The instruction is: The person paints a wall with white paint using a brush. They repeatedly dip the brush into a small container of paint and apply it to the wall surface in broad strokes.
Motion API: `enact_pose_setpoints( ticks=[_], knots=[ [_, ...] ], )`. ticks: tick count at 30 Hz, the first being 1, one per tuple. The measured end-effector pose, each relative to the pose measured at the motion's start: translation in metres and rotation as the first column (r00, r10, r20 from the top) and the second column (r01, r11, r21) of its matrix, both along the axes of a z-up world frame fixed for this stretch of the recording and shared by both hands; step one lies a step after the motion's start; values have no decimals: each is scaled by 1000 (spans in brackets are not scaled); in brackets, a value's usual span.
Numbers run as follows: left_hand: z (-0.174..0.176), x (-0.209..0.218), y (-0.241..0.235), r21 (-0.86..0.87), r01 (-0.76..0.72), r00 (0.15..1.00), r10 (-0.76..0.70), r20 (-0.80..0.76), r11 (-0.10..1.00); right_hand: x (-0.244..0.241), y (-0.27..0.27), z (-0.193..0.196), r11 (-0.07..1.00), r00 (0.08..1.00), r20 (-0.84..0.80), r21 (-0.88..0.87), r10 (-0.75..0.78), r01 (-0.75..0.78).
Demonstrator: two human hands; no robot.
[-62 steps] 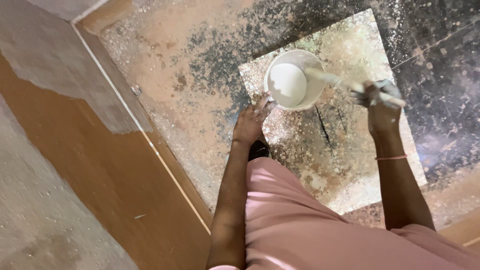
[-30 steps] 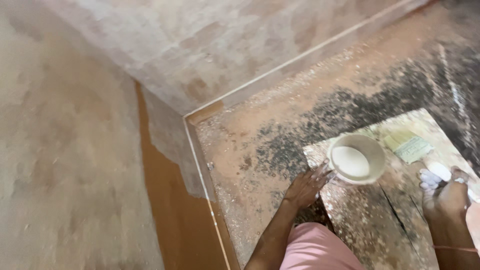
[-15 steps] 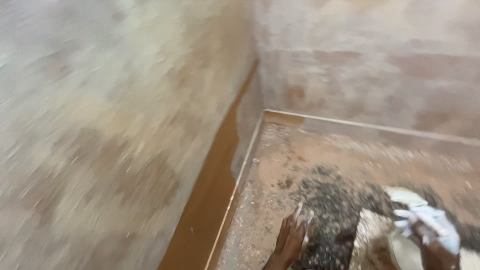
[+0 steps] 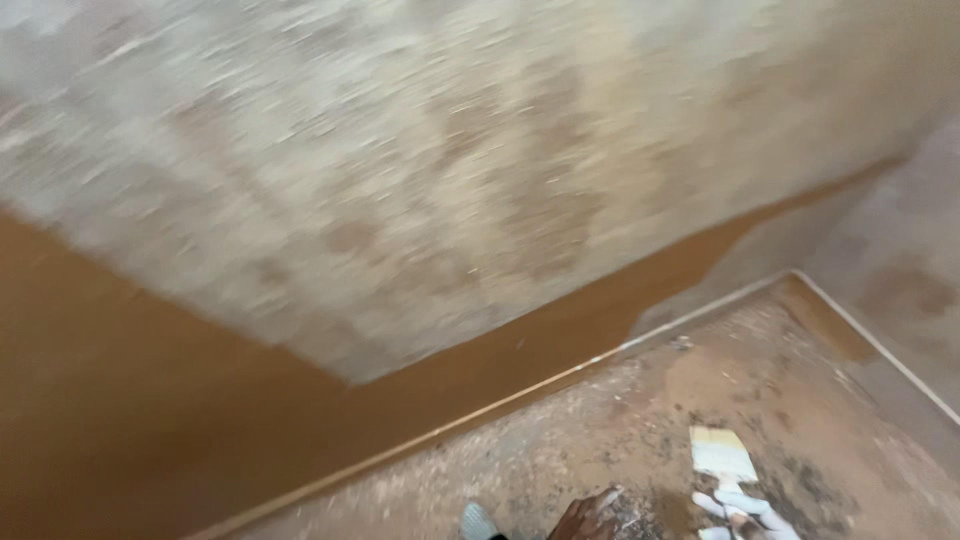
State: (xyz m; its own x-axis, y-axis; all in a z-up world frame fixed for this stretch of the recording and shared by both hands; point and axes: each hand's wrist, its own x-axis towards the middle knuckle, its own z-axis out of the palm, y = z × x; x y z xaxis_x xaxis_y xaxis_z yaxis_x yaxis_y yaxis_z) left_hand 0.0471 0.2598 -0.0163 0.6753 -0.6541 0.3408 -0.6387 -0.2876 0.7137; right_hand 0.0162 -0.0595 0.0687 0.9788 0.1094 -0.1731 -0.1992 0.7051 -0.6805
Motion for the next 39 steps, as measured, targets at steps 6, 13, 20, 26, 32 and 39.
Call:
enact_pose_setpoints(
  ticks=[6,13,20,26,32,39],
  knots=[
    [13,6,22,-67,-205,945,216,247,976,51,93,0,911,952,268,-338,-145,234],
    [21,15,61,-204,-285,949,306,79,936,76,220,25,927,993,30,-363,110,-92],
    [14,11,158,-316,-396,843,478,247,862,50,384,39,865,913,-37,-307,407,-398],
    [34,-3,239,-378,-585,720,674,165,718,39,519,61,800,834,-28,-269,551,-537],
    [88,-24,300,-355,-757,579,815,24,549,30,588,78,788,818,-37,-243,574,-565],
    [156,-12,320,-261,-893,398,913,-85,366,57,500,85,837,893,-95,-319,439,-445]
  ],
)
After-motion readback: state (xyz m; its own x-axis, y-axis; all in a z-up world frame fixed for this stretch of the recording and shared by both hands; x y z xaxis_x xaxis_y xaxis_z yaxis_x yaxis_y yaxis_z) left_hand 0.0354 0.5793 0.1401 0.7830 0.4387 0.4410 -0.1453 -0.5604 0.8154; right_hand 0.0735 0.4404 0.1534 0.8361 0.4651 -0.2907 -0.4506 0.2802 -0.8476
